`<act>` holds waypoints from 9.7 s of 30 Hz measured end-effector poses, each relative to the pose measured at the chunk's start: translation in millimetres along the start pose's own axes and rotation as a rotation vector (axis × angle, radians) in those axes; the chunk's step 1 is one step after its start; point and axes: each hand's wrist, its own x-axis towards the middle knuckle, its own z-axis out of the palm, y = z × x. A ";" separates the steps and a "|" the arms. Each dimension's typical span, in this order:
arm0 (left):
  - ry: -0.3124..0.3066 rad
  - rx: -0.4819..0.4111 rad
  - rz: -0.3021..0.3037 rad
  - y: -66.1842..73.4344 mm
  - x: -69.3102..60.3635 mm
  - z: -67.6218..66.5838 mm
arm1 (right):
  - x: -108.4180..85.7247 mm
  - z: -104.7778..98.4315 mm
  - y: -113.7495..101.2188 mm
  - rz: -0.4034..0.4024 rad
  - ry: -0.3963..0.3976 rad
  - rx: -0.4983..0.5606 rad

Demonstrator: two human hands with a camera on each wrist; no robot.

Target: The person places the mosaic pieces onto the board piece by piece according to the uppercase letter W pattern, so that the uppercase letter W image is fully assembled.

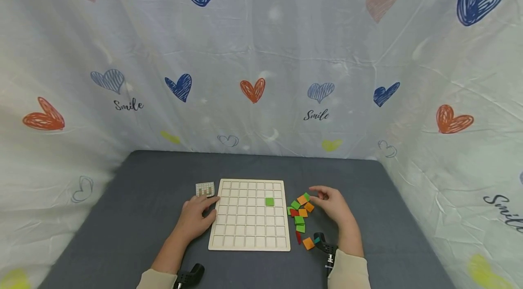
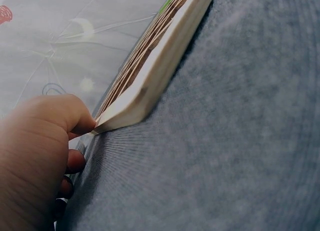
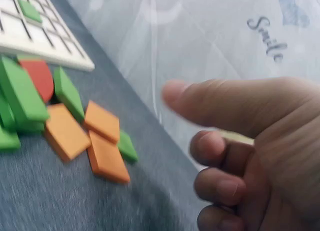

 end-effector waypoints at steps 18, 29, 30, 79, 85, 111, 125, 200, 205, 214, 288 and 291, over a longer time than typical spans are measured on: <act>-0.023 0.016 -0.020 -2.9 0.7 1.5 | -3.9 5.4 13.9 0.150 -0.059 -0.097; -0.019 0.011 -0.011 -5.1 0.0 4.0 | -1.5 8.3 13.0 0.154 -0.026 -0.178; -0.017 0.011 -0.008 -5.2 0.0 4.0 | -1.5 7.7 12.9 0.161 -0.021 -0.181; -0.004 0.002 -0.008 -6.1 -0.9 4.5 | -17.8 45.3 -92.6 -0.226 -0.207 -0.204; 0.001 -0.005 0.001 -4.8 -1.4 3.9 | -10.7 62.4 -81.7 -0.220 -0.250 -0.246; -0.007 -0.009 -0.014 -6.5 -0.1 4.9 | -0.9 86.4 -57.9 -0.171 -0.315 -0.246; -0.007 -0.002 -0.003 -4.7 -0.4 3.1 | -0.8 89.0 -58.7 -0.167 -0.246 -0.324; 0.002 -0.007 -0.009 -2.2 -0.4 1.6 | 8.7 19.7 12.5 0.073 0.035 -0.307; 0.003 -0.012 -0.016 -1.8 0.1 3.3 | 6.7 13.8 12.4 0.073 0.043 -0.280; 0.019 -0.019 -0.029 0.1 -3.0 5.7 | 2.4 -6.1 1.4 0.056 0.019 -0.271; 0.031 -0.026 -0.017 -2.7 1.8 5.3 | -22.3 55.4 -48.5 -0.244 -0.180 -0.239; 0.028 -0.025 -0.017 -2.8 2.3 5.4 | -20.3 41.5 -43.2 -0.182 -0.162 -0.126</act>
